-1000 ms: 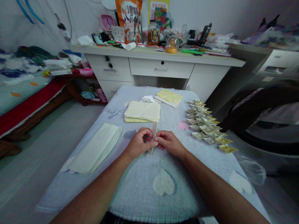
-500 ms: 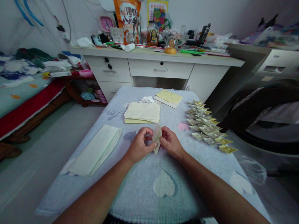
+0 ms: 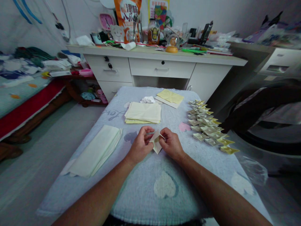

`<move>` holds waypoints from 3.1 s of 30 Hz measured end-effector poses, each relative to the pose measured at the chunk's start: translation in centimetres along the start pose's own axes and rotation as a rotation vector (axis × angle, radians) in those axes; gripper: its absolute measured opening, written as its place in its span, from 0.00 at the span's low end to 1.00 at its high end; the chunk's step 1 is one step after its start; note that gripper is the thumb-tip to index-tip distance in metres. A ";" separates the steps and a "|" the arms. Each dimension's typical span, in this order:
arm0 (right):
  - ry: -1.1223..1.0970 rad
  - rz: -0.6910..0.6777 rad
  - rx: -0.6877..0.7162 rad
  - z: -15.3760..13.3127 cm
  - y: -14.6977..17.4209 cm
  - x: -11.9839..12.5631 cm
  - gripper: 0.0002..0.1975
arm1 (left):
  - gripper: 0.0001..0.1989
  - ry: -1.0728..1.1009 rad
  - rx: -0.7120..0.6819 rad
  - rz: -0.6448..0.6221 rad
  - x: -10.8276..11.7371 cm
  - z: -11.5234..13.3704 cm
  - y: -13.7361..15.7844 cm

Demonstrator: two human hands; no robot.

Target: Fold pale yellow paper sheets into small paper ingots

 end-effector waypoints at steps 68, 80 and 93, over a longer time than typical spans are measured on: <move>-0.022 0.055 0.284 -3.0 0.7 0.8 0.07 | 0.13 0.262 0.319 0.096 1.3 -1.1 0.1; -0.189 -0.042 0.118 -1.7 0.7 1.2 0.14 | 0.12 0.157 0.265 0.135 1.6 -0.4 -0.2; -0.397 -0.087 -0.092 0.4 0.3 -0.2 0.13 | 0.13 0.150 0.164 0.077 0.7 0.5 -0.2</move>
Point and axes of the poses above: each hand's wrist, its own y-axis away from the middle knuckle, its own x-axis out of the back of the hand, z = x × y, the point moved 7 cm from there along -y, towards the middle knuckle, and after that the axes turned 1 degree about -z, right-handed, at the moved point
